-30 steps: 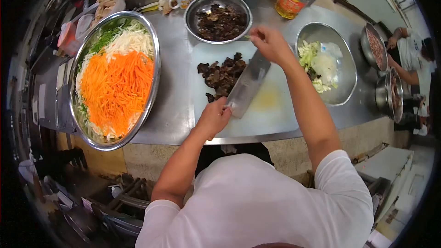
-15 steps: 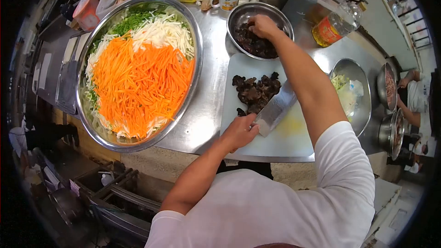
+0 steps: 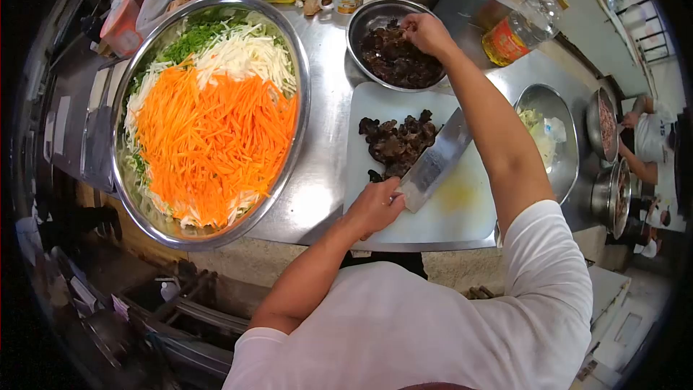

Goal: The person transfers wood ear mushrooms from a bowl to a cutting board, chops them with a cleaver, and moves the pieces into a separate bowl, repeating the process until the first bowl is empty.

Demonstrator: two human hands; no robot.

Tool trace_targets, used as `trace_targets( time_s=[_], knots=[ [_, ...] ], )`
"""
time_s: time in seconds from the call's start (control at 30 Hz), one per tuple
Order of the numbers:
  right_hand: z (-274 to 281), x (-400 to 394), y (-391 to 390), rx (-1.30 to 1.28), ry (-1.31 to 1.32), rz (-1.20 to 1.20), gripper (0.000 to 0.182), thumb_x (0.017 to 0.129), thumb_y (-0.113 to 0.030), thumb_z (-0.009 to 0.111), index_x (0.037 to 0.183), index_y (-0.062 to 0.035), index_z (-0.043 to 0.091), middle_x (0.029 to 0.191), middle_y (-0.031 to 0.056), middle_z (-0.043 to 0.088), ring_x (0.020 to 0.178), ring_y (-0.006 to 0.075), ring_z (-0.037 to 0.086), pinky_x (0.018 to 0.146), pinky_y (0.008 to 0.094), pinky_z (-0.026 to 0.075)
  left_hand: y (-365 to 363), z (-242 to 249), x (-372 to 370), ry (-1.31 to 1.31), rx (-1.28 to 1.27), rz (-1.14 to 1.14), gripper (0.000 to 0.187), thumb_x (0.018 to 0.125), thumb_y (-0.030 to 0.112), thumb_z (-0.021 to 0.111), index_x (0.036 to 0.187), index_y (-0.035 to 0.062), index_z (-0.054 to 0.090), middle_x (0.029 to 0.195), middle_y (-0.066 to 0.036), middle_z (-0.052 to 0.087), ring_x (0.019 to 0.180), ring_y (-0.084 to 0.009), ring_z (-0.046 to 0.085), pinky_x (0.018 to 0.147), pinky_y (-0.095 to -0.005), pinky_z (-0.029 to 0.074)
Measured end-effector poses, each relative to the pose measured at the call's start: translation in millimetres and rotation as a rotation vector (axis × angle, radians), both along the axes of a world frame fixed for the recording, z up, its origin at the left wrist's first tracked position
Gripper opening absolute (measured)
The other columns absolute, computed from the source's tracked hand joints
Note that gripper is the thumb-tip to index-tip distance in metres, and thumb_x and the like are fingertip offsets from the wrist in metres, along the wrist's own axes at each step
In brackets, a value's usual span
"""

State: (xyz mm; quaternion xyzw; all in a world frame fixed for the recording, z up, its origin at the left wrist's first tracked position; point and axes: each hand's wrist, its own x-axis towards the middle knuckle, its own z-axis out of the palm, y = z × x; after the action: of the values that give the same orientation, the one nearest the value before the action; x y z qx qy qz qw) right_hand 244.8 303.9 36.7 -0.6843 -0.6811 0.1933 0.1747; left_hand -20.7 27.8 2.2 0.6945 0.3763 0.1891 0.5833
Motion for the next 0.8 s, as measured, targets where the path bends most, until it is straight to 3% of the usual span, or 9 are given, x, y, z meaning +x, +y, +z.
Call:
trace_targets(
  time_s=[0.1, 0.13, 0.2, 0.3, 0.33, 0.37, 0.57, 0.73, 0.8],
  knots=[
    [11.7, 9.8, -12.9, 0.074, 0.065, -0.120, 0.023, 0.080, -0.012, 0.075, 0.103, -0.0086, 0.074, 0.097, 0.0179, 0.073, 0.094, 0.0337, 0.071, 0.083, 0.0414, 0.054, -0.5, 1.1, 0.9, 0.031, -0.034, -0.003, 0.028, 0.094, 0.023, 0.062, 0.097, -0.0030, 0.052, 0.068, -0.018, 0.065, 0.049, -0.0226, 0.056, 0.049, -0.0415, 0.046],
    [12.8, 13.4, -21.4, 0.099, 0.156, -0.099, 0.017, 0.087, -0.010, 0.072, 0.103, -0.0034, 0.071, 0.078, 0.0041, 0.067, 0.073, 0.0141, 0.062, 0.070, 0.0319, 0.051, 0.6, 1.9, 2.7, 0.025, -0.028, -0.018, 0.028, 0.094, 0.023, 0.062, 0.097, -0.0030, 0.052, 0.068, -0.018, 0.065, 0.049, -0.0226, 0.056, 0.049, -0.0415, 0.046],
    [29.4, 23.9, -45.3, 0.041, 0.319, -0.174, 0.016, 0.089, -0.011, 0.070, 0.103, -0.0031, 0.070, 0.079, 0.0017, 0.066, 0.073, 0.0120, 0.059, 0.069, 0.0302, 0.051, -1.2, 3.6, 3.6, 0.065, -0.136, 0.043, 0.025, 0.089, 0.020, 0.063, 0.094, -0.0027, 0.055, 0.080, -0.028, 0.065, 0.079, -0.0479, 0.063, 0.068, -0.0486, 0.050],
    [47.2, 35.8, -108.2, -0.025, 0.570, -0.286, 0.012, 0.094, -0.008, 0.063, 0.104, -0.0040, 0.070, 0.086, -0.0017, 0.064, 0.071, 0.0090, 0.055, 0.069, 0.0259, 0.050, -1.1, 4.0, 3.1, 0.059, -0.118, 0.043, 0.024, 0.089, 0.019, 0.063, 0.095, -0.0021, 0.055, 0.080, -0.027, 0.065, 0.080, -0.0485, 0.062, 0.068, -0.0479, 0.050],
    [45.3, 45.9, -134.3, -0.095, 0.742, -0.205, 0.013, 0.094, -0.005, 0.063, 0.105, -0.0040, 0.070, 0.088, -0.0009, 0.065, 0.073, 0.0091, 0.056, 0.071, 0.0259, 0.050, -0.6, 0.3, 1.8, 0.052, -0.036, -0.016, 0.027, 0.097, 0.019, 0.059, 0.112, -0.0034, 0.057, 0.061, -0.007, 0.057, 0.047, -0.0124, 0.052, 0.041, -0.0324, 0.042],
    [42.0, 52.9, -159.3, -0.161, 0.914, -0.120, 0.014, 0.093, -0.003, 0.063, 0.105, -0.0041, 0.070, 0.089, -0.0002, 0.065, 0.074, 0.0092, 0.057, 0.072, 0.0259, 0.051, 0.4, -3.5, 2.2, 0.048, -0.041, -0.036, 0.027, 0.097, 0.019, 0.059, 0.112, -0.0034, 0.057, 0.061, -0.007, 0.057, 0.047, -0.0124, 0.052, 0.041, -0.0324, 0.042],
    [1.9, 47.1, -273.4, 0.034, 0.611, -0.295, 0.011, 0.085, 0.002, 0.067, 0.095, -0.0025, 0.069, 0.079, -0.0003, 0.064, 0.070, 0.0096, 0.058, 0.065, 0.0277, 0.048, -6.1, 10.8, 6.7, 0.053, -0.302, 0.010, 0.019, 0.095, 0.016, 0.061, 0.089, 0.0004, 0.052, 0.061, -0.007, 0.058, 0.044, -0.0140, 0.054, 0.043, -0.0330, 0.044],
    [-33.2, 28.8, -318.8, 0.186, 0.155, -0.409, 0.012, 0.083, -0.011, 0.070, 0.091, -0.0037, 0.071, 0.084, 0.0162, 0.064, 0.076, 0.0335, 0.064, 0.074, 0.0425, 0.051, -28.8, 23.7, 5.9, 0.064, -0.341, 0.074, 0.015, 0.097, 0.015, 0.058, 0.092, 0.0025, 0.051, 0.063, -0.005, 0.054, 0.045, -0.0121, 0.051, 0.043, -0.0310, 0.045],
    [-34.3, 36.0, -329.3, 0.164, 0.159, -0.439, 0.012, 0.083, -0.011, 0.069, 0.092, -0.0036, 0.071, 0.084, 0.0164, 0.065, 0.077, 0.0335, 0.064, 0.074, 0.0423, 0.052, -35.1, 38.7, 8.0, 0.031, -0.463, 0.113, 0.009, 0.098, 0.013, 0.058, 0.103, 0.0054, 0.056, 0.063, -0.001, 0.052, 0.046, -0.0097, 0.049, 0.041, -0.0282, 0.044]
  ],
)
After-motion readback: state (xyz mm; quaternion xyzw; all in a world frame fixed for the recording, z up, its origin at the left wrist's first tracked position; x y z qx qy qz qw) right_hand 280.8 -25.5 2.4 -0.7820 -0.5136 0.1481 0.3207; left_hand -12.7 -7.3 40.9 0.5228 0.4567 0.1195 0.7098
